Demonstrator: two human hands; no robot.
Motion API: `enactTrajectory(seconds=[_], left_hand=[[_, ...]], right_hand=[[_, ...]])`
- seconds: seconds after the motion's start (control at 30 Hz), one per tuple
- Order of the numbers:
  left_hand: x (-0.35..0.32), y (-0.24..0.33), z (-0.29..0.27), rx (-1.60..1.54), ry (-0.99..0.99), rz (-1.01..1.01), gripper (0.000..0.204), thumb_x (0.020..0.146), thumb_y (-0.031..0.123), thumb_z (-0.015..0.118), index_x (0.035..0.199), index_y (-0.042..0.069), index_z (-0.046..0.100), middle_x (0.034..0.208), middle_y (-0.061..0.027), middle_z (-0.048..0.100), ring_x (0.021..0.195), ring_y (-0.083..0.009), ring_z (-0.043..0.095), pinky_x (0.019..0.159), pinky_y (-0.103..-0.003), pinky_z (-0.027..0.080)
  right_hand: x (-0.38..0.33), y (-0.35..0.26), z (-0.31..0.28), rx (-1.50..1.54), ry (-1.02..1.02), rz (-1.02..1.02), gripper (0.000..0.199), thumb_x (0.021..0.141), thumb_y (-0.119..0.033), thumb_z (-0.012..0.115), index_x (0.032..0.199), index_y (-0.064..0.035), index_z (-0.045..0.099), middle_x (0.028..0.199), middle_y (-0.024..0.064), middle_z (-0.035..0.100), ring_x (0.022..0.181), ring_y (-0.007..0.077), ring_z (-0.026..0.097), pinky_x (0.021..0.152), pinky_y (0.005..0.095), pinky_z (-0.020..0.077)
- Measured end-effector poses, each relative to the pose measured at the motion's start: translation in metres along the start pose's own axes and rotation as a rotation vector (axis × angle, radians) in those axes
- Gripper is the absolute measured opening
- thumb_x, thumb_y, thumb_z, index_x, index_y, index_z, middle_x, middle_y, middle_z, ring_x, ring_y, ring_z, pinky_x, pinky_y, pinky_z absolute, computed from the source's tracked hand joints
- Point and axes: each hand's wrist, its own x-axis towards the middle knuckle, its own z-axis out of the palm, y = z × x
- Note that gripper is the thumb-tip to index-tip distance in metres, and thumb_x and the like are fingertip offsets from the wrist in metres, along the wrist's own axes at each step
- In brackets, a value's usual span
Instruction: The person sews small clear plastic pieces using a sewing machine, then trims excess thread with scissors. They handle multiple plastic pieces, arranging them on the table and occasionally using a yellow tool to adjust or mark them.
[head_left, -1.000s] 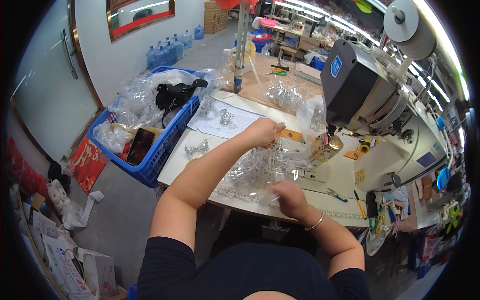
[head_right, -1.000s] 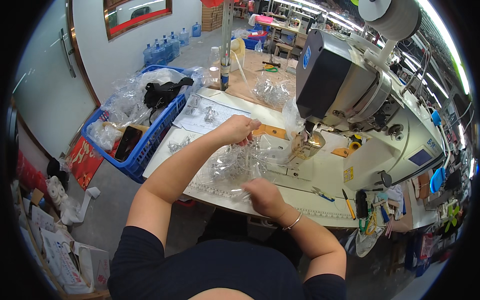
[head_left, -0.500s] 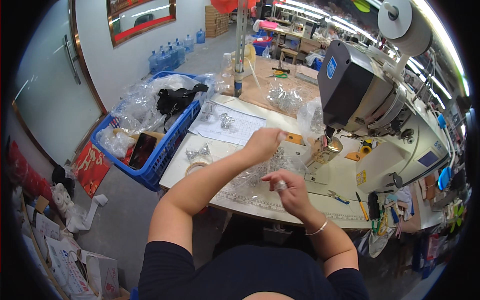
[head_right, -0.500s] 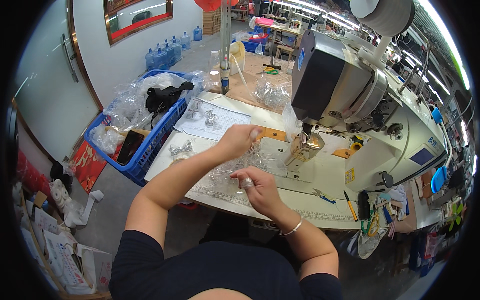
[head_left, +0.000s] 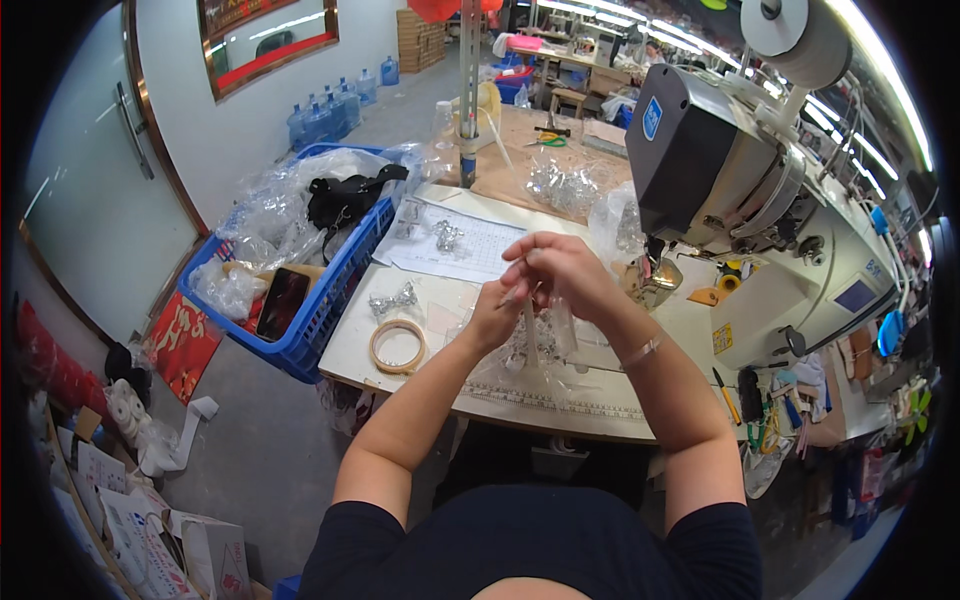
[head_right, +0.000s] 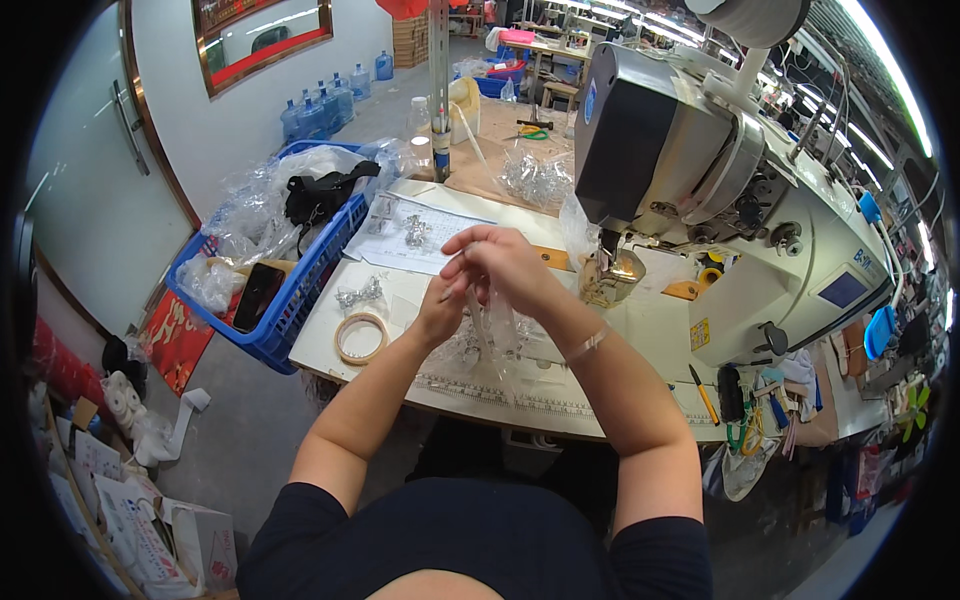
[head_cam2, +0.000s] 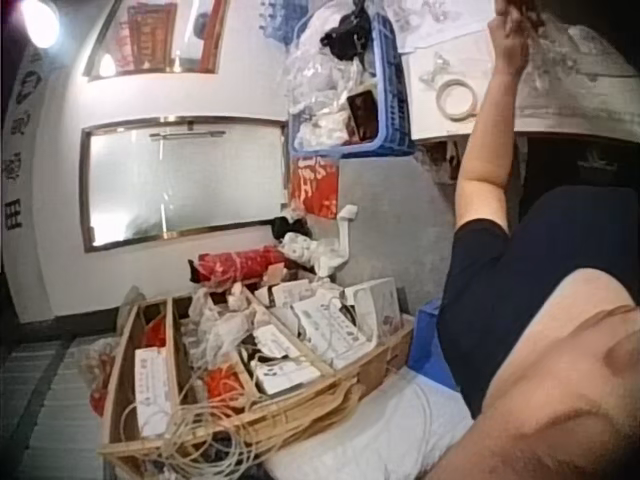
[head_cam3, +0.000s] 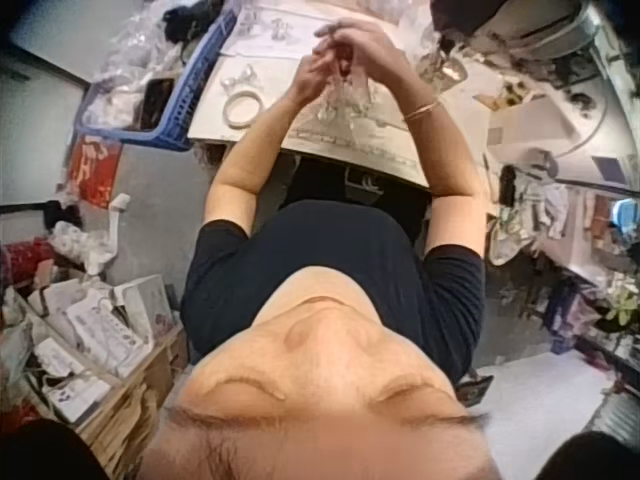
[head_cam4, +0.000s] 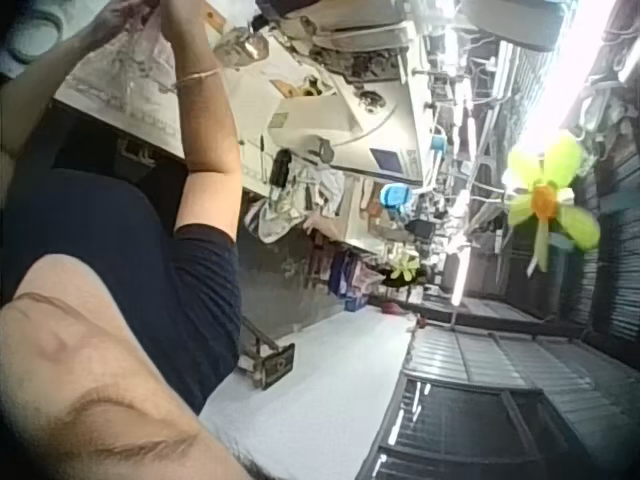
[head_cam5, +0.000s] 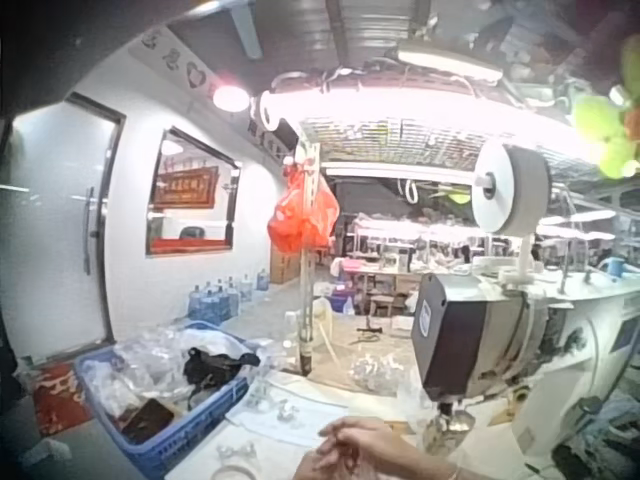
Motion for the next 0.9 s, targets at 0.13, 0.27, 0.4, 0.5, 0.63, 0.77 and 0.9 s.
enactTrajectory(seconds=[0.13, 0.27, 0.4, 0.5, 0.63, 0.77, 0.9], left_hand=[[0.0, 0.012, 0.004, -0.326, 0.11, -0.068, 0.039, 0.102, 0.028, 0.042, 0.121, -0.004, 0.055, 0.072, -0.0014, 0.055, 0.08, -0.0135, 0.058, 0.078, -0.031, 0.048], [-0.012, 0.002, 0.008, -0.113, 0.265, 0.027, 0.037, 0.103, 0.023, 0.043, 0.123, -0.006, 0.052, 0.063, 0.0016, 0.045, 0.071, -0.0104, 0.054, 0.068, -0.027, 0.048], [-0.021, 0.002, 0.028, 0.058, 0.412, 0.146, 0.029, 0.102, 0.016, 0.045, 0.116, -0.006, 0.056, 0.063, -0.0003, 0.048, 0.062, -0.0095, 0.052, 0.06, -0.024, 0.047], [-0.026, -0.004, 0.035, 0.231, 0.426, 0.294, 0.022, 0.101, 0.013, 0.047, 0.11, -0.003, 0.059, 0.062, -0.0017, 0.051, 0.058, -0.0091, 0.052, 0.054, -0.023, 0.045], [-0.033, -0.002, 0.036, 0.32, 0.384, 0.395, 0.017, 0.1, 0.009, 0.047, 0.108, 0.0, 0.058, 0.061, -0.0015, 0.052, 0.055, -0.0082, 0.052, 0.051, -0.023, 0.044], [-0.034, 0.0, 0.039, 0.35, 0.331, 0.425, 0.015, 0.098, 0.005, 0.045, 0.108, 0.001, 0.055, 0.059, -0.0012, 0.052, 0.052, -0.0084, 0.052, 0.049, -0.024, 0.044], [-0.034, 0.012, 0.037, 0.36, 0.255, 0.383, 0.012, 0.098, 0.005, 0.044, 0.105, 0.001, 0.053, 0.056, -0.0012, 0.05, 0.049, -0.0084, 0.05, 0.047, -0.023, 0.043]], right_hand=[[0.044, 0.025, -0.032, 0.133, 0.163, -0.054, 0.021, 0.087, -0.004, 0.045, 0.102, 0.0003, 0.06, 0.083, 0.0083, 0.066, 0.054, 0.0093, 0.053, 0.046, 0.0205, 0.0415], [0.054, 0.035, -0.056, -0.956, 0.233, -0.675, 0.013, 0.084, -0.008, 0.056, 0.093, -0.0096, 0.066, 0.085, 0.0056, 0.064, 0.074, 0.0164, 0.056, 0.06, 0.0268, 0.0442], [0.04, 0.026, -0.034, -1.692, 0.158, -0.808, 0.007, 0.075, -0.013, 0.062, 0.077, -0.0145, 0.069, 0.092, 0.0037, 0.058, 0.094, 0.0225, 0.055, 0.072, 0.0335, 0.0442], [0.034, 0.043, -0.025, -1.438, 0.023, -0.578, 0.004, 0.074, -0.009, 0.063, 0.075, -0.0092, 0.067, 0.083, 0.0075, 0.058, 0.084, 0.0258, 0.059, 0.07, 0.0358, 0.0478], [0.017, 0.042, -0.031, -0.849, -0.216, -0.108, 0.017, 0.074, -0.005, 0.062, 0.091, -0.0027, 0.063, 0.084, 0.0074, 0.059, 0.079, 0.0261, 0.059, 0.072, 0.0336, 0.0491], [0.011, 0.046, -0.049, -0.898, -0.35, -0.197, 0.029, 0.074, -0.008, 0.063, 0.102, -0.0029, 0.059, 0.091, 0.0084, 0.058, 0.086, 0.0236, 0.055, 0.076, 0.0331, 0.0475], [0.008, 0.046, -0.045, -0.928, -0.344, -0.307, 0.031, 0.074, -0.012, 0.068, 0.102, -0.005, 0.059, 0.095, 0.0099, 0.058, 0.094, 0.0247, 0.05, 0.083, 0.0352, 0.0445]])
